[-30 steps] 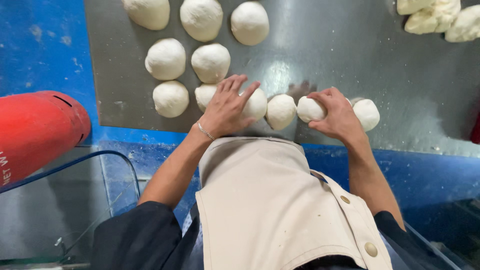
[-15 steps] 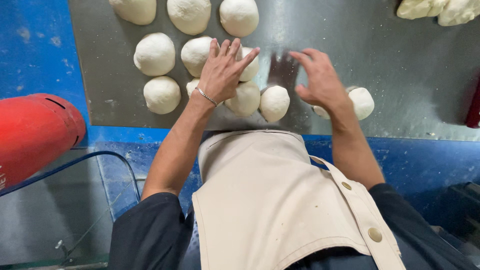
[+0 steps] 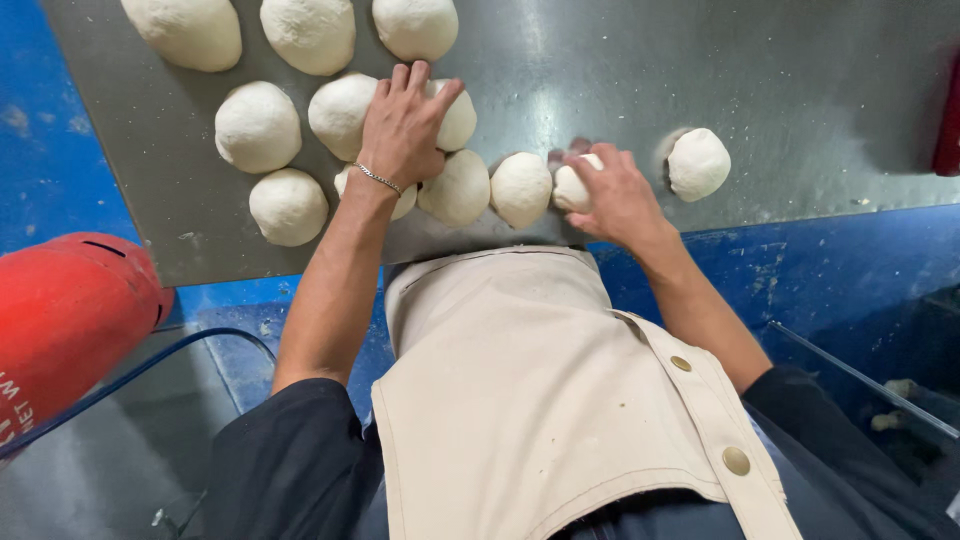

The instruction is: The person shapes portions of dough into round balls by hand on a metal table, occasionally weighing them on a digital scale.

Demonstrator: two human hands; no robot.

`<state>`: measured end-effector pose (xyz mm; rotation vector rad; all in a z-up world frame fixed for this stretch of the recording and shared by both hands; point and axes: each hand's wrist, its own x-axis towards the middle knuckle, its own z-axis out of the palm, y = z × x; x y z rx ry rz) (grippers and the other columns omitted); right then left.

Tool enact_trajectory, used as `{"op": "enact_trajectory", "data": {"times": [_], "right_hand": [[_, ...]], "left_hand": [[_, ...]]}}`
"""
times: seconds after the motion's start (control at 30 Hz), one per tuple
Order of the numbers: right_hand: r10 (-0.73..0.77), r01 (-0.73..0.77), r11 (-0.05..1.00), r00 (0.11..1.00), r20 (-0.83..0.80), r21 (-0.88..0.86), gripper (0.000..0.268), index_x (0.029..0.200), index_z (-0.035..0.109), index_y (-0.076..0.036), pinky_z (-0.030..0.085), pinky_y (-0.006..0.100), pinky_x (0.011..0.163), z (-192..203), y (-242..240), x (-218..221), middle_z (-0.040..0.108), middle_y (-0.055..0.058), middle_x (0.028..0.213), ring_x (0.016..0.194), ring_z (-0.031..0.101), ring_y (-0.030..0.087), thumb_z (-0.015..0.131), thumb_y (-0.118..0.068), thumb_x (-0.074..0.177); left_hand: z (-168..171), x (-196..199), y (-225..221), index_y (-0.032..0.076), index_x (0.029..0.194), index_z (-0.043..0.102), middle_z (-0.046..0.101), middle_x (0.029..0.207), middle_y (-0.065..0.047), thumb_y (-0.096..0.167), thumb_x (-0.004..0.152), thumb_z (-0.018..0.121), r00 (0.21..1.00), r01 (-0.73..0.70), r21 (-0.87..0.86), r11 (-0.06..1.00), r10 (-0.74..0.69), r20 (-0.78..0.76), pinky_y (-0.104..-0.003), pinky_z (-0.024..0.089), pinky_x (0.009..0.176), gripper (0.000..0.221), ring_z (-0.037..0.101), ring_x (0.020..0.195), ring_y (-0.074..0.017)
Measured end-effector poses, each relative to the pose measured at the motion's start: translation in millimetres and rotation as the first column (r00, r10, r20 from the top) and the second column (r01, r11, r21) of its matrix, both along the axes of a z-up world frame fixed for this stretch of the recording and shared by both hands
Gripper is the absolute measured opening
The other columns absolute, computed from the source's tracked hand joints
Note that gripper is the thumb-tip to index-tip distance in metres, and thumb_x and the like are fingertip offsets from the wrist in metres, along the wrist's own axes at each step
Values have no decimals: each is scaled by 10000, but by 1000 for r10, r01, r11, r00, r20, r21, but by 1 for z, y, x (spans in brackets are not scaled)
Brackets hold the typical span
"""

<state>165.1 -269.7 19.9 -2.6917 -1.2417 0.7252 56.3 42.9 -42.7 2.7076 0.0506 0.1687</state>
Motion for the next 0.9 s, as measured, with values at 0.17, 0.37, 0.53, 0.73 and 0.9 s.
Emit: {"op": "enact_trajectory", "data": {"times": [0.17, 0.37, 0.53, 0.73, 0.9], "right_hand": [[-167, 146, 985, 944, 285, 91, 1042, 1528, 498, -161, 429, 552, 1121, -7, -61, 61, 419, 260, 1503, 1376, 448, 494, 992, -357, 632], [-322, 305, 946, 924, 205, 110, 873, 1433, 624, -146, 493, 506, 1037, -65, -142, 109, 542, 261, 1359, 1217, 562, 448, 959, -316, 644], [-309, 286, 945, 938, 154, 156, 592, 1257, 742, -138, 542, 457, 981, -22, -90, 93, 665, 203, 1208, 1113, 662, 373, 906, -274, 706], [-91, 86, 921, 996, -6, 380, 586, 1294, 702, -89, 572, 425, 949, 34, 55, 53, 661, 200, 1217, 1071, 693, 339, 861, -298, 770], [-93, 94, 985, 996, -10, 148, 671, 1328, 677, -121, 542, 472, 933, 10, 123, 33, 610, 227, 1154, 1063, 645, 402, 881, -325, 723]], "left_hand": [[12, -13, 2, 128, 1291, 631, 586, 1101, -168, 262, 525, 867, 985, -166, 122, 978, 160, 57, -623, 356, 1003, 813, 551, 1062, -364], [9, -20, 8, 171, 1263, 649, 596, 1073, -140, 416, 499, 919, 967, -244, 134, 961, 231, 105, -691, 303, 982, 846, 555, 1072, -338], [5, -25, 15, 142, 1273, 645, 592, 1098, -154, 452, 533, 932, 954, -295, 98, 950, 289, 78, -661, 315, 940, 852, 551, 1066, -340], [4, -15, 6, 89, 1242, 632, 607, 1059, -135, 551, 567, 928, 964, -263, 157, 952, 253, 76, -682, 321, 944, 869, 577, 1009, -321], [-4, -9, -12, 71, 1316, 617, 613, 1077, -122, 517, 677, 900, 971, -221, 102, 970, 209, 116, -600, 347, 1008, 829, 602, 968, -290]]}}
